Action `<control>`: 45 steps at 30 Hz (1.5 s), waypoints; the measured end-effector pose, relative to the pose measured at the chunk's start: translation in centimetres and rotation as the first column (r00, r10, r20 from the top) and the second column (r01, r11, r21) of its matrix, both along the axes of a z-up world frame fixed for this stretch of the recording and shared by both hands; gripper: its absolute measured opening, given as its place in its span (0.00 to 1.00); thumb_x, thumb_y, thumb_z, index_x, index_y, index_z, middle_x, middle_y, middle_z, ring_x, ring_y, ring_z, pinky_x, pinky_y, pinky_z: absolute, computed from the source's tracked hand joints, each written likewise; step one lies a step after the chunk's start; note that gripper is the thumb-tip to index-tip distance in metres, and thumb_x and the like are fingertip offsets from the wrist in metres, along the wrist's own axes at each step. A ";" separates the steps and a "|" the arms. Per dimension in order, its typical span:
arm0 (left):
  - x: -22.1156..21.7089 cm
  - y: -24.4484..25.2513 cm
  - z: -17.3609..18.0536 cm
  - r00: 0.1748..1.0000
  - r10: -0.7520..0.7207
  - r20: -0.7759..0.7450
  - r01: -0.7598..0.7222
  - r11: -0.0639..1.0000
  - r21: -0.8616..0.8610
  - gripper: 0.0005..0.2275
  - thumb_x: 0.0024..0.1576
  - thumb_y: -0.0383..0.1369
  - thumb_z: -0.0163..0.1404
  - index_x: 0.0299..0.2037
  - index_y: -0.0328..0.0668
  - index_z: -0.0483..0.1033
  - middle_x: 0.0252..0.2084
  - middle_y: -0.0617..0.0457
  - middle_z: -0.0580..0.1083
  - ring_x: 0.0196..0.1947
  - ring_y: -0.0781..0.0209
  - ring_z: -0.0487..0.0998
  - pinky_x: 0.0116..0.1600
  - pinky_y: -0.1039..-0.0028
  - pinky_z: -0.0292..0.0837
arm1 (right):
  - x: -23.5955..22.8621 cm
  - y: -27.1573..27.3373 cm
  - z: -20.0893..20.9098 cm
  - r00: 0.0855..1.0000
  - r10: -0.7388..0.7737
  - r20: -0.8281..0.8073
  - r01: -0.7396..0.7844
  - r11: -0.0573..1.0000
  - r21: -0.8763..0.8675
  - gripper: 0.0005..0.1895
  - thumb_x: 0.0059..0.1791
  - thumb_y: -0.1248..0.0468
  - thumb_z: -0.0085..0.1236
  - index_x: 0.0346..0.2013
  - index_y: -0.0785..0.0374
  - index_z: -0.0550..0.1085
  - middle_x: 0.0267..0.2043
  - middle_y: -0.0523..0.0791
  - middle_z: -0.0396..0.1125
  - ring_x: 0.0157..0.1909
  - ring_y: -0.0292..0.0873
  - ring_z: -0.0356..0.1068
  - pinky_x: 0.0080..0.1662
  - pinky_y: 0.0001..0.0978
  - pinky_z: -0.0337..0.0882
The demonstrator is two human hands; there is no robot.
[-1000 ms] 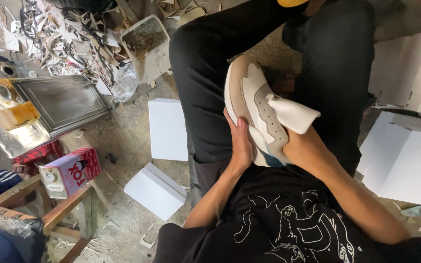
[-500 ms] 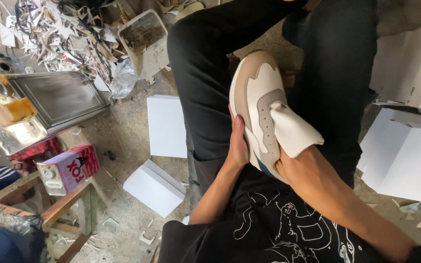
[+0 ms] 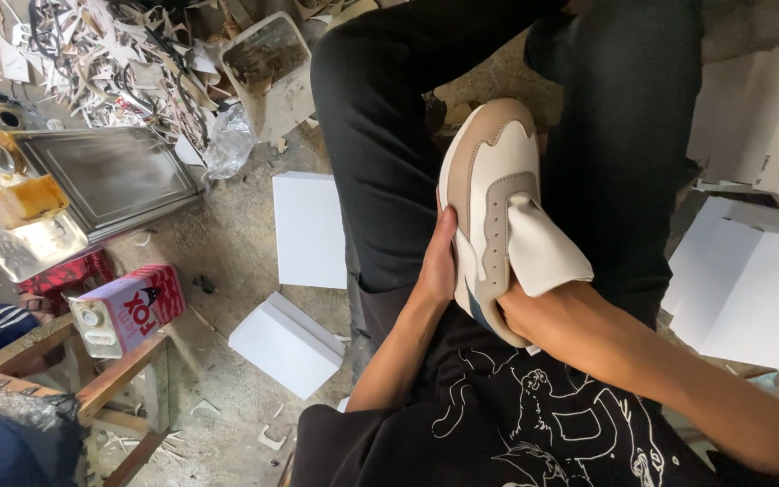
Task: Inserting stuffing into shoes and packing them into a shoebox with tissue paper.
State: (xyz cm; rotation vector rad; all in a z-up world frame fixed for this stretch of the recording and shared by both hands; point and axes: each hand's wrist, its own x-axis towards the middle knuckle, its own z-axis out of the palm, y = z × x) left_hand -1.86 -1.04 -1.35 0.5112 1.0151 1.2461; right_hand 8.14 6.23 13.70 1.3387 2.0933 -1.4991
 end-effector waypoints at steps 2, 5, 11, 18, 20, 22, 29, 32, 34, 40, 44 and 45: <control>0.2 -0.6 -1.2 1.000 -0.004 0.006 0.004 1.000 -0.001 0.29 0.72 0.45 0.29 0.80 0.51 0.31 0.81 0.49 0.32 0.80 0.47 0.37 0.79 0.51 0.25 | 0.2 0.1 0.0 1.000 0.006 0.006 -0.006 1.000 -0.007 0.16 0.48 0.75 0.46 0.51 0.66 0.64 0.48 0.54 0.64 0.49 0.53 0.63 0.50 0.45 0.65; 0.4 -0.5 -0.8 0.999 -0.010 0.034 0.010 1.000 -0.005 0.29 0.72 0.45 0.29 0.80 0.51 0.31 0.81 0.48 0.32 0.80 0.47 0.36 0.79 0.50 0.24 | 2.9 -0.3 0.1 1.000 0.021 0.016 -0.021 1.000 -0.016 0.15 0.48 0.74 0.46 0.50 0.66 0.65 0.47 0.53 0.64 0.48 0.52 0.63 0.50 0.44 0.65; 0.4 -0.6 -1.6 0.998 0.011 0.058 -0.013 0.999 0.029 0.29 0.72 0.44 0.31 0.80 0.49 0.32 0.81 0.48 0.33 0.79 0.47 0.36 0.79 0.51 0.26 | 1.2 0.2 0.3 0.997 0.064 0.031 -0.063 0.997 -0.037 0.13 0.48 0.73 0.46 0.48 0.64 0.65 0.45 0.51 0.64 0.46 0.51 0.63 0.48 0.43 0.65; 0.3 0.0 -1.1 0.997 0.024 0.077 -0.028 0.998 0.059 0.29 0.71 0.44 0.31 0.80 0.51 0.33 0.81 0.49 0.37 0.80 0.49 0.40 0.79 0.50 0.28 | -0.8 0.6 0.7 0.993 0.108 0.051 -0.105 0.992 -0.063 0.11 0.49 0.72 0.46 0.45 0.63 0.66 0.43 0.50 0.64 0.44 0.48 0.63 0.47 0.41 0.65; 0.1 -0.1 -1.3 0.997 0.022 0.067 -0.027 0.997 0.072 0.30 0.71 0.44 0.32 0.80 0.50 0.33 0.81 0.48 0.36 0.80 0.49 0.39 0.79 0.51 0.27 | -0.9 0.7 0.7 0.992 0.115 0.055 -0.111 0.991 -0.070 0.10 0.49 0.72 0.46 0.45 0.62 0.66 0.43 0.49 0.64 0.43 0.48 0.63 0.46 0.41 0.65; 0.1 0.0 -0.8 0.998 0.026 0.055 -0.030 0.996 0.089 0.30 0.71 0.44 0.32 0.80 0.49 0.32 0.81 0.47 0.36 0.80 0.49 0.38 0.80 0.52 0.27 | -0.9 0.9 0.8 0.990 0.126 0.057 -0.121 0.990 -0.072 0.10 0.49 0.72 0.46 0.44 0.62 0.66 0.42 0.49 0.64 0.43 0.48 0.63 0.46 0.40 0.65; 0.3 0.0 -0.4 0.999 0.021 0.039 -0.025 0.994 0.111 0.31 0.72 0.47 0.33 0.79 0.46 0.33 0.81 0.44 0.33 0.80 0.48 0.34 0.80 0.53 0.25 | -0.8 0.8 1.2 0.982 0.176 0.069 -0.169 0.981 -0.093 0.07 0.49 0.70 0.46 0.42 0.61 0.66 0.40 0.47 0.65 0.40 0.45 0.63 0.45 0.38 0.65; 0.7 -0.4 -0.4 0.998 0.019 0.054 -0.025 0.993 0.111 0.32 0.71 0.48 0.33 0.79 0.43 0.31 0.81 0.41 0.32 0.80 0.46 0.33 0.79 0.51 0.23 | -0.2 0.8 1.3 0.979 0.191 0.074 -0.182 0.977 -0.107 0.06 0.49 0.70 0.46 0.41 0.60 0.67 0.39 0.46 0.65 0.39 0.44 0.63 0.44 0.38 0.65; 0.8 -0.2 -0.6 0.997 0.019 0.072 -0.027 0.992 0.122 0.33 0.71 0.47 0.33 0.79 0.42 0.30 0.81 0.41 0.31 0.80 0.46 0.33 0.79 0.52 0.23 | 0.0 1.0 1.5 0.978 0.194 0.081 -0.185 0.977 -0.103 0.06 0.50 0.70 0.45 0.40 0.60 0.67 0.39 0.46 0.65 0.39 0.44 0.63 0.44 0.37 0.65; 0.7 0.0 -0.5 0.998 0.031 0.053 -0.039 0.988 0.147 0.32 0.71 0.47 0.34 0.79 0.44 0.32 0.81 0.43 0.33 0.80 0.49 0.35 0.80 0.53 0.24 | -0.6 1.1 1.8 0.968 0.235 0.088 -0.223 0.966 -0.127 0.04 0.50 0.69 0.45 0.38 0.58 0.67 0.37 0.45 0.65 0.37 0.42 0.63 0.42 0.36 0.65; 0.3 0.1 -0.4 1.000 0.027 0.014 -0.029 0.993 0.119 0.33 0.70 0.49 0.35 0.79 0.46 0.33 0.82 0.44 0.34 0.81 0.50 0.34 0.80 0.55 0.23 | -0.4 1.0 1.9 0.959 0.267 0.095 -0.251 0.957 -0.148 0.03 0.50 0.68 0.45 0.37 0.57 0.67 0.35 0.43 0.65 0.36 0.41 0.63 0.41 0.35 0.65; 0.2 0.0 -0.6 1.000 0.022 0.011 -0.023 0.996 0.082 0.35 0.69 0.49 0.37 0.79 0.45 0.33 0.81 0.44 0.32 0.81 0.49 0.32 0.80 0.55 0.22 | -0.3 1.1 1.9 0.957 0.275 0.098 -0.258 0.954 -0.152 0.03 0.50 0.68 0.45 0.36 0.57 0.67 0.35 0.43 0.65 0.35 0.40 0.63 0.41 0.34 0.65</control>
